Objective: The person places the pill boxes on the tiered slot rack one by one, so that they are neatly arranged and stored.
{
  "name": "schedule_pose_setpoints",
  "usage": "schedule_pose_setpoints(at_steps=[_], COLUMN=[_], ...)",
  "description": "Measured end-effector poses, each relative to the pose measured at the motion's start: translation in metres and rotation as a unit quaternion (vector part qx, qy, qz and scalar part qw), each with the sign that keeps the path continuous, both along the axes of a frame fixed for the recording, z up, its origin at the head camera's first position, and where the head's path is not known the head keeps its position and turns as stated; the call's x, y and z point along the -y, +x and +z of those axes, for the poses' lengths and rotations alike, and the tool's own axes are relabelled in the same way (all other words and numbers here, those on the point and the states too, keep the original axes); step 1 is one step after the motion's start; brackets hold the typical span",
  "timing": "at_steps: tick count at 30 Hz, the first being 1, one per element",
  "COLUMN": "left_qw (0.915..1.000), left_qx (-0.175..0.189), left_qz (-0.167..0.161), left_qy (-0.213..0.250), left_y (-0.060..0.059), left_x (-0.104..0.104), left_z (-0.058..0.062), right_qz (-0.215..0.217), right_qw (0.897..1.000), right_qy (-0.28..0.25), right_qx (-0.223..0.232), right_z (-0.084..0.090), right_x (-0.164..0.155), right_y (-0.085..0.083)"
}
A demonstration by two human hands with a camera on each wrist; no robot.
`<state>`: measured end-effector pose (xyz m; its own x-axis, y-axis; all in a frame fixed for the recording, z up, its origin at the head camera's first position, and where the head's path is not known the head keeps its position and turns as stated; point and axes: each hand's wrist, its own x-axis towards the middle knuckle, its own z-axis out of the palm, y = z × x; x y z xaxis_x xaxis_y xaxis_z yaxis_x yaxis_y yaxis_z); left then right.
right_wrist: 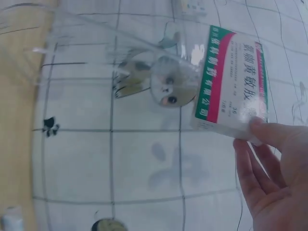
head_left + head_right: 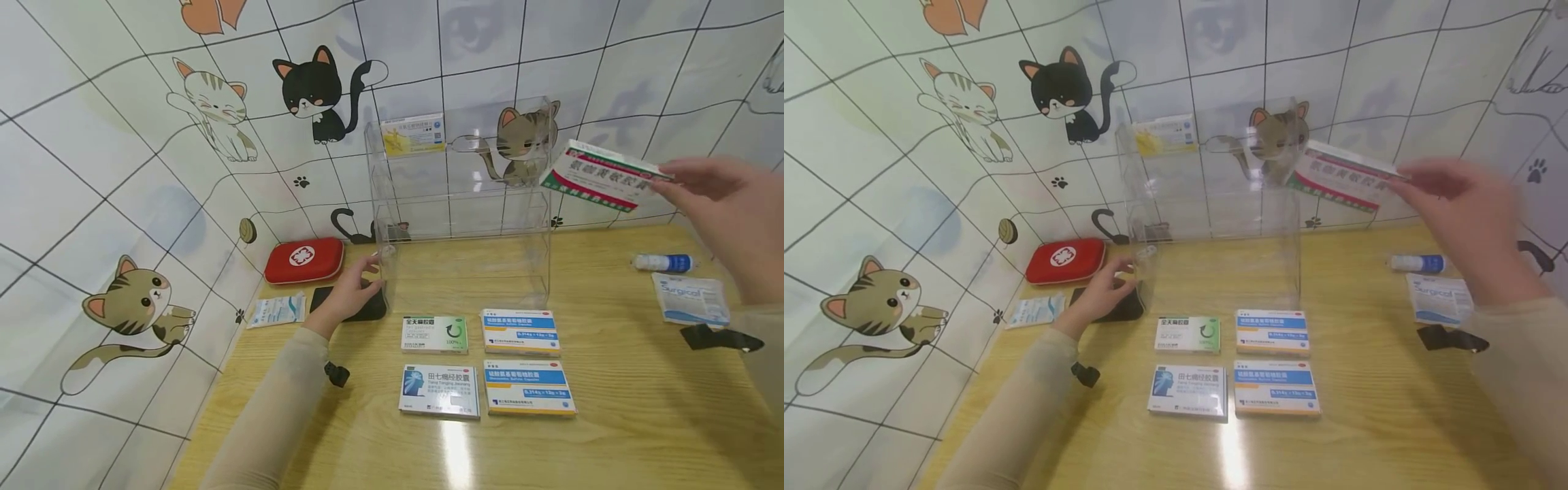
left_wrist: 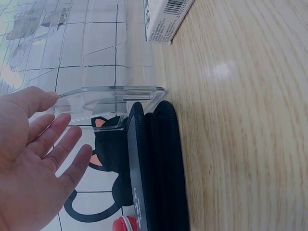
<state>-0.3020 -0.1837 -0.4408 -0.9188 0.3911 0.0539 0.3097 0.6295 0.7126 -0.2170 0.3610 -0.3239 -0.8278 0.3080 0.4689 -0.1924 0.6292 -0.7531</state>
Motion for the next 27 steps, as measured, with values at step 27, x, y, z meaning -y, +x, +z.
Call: schedule_pose_setpoints(at_steps=[27], left_qw=[1.0], left_qx=[-0.006], left_qz=[0.004], left_qy=[0.004], left_y=[0.0], left_x=[-0.002], left_z=[-0.002], right_qz=[0.043], right_qw=[0.995], right_qy=[-0.028], right_qx=[-0.082], right_z=[0.1], right_x=[0.102], right_y=[-0.131])
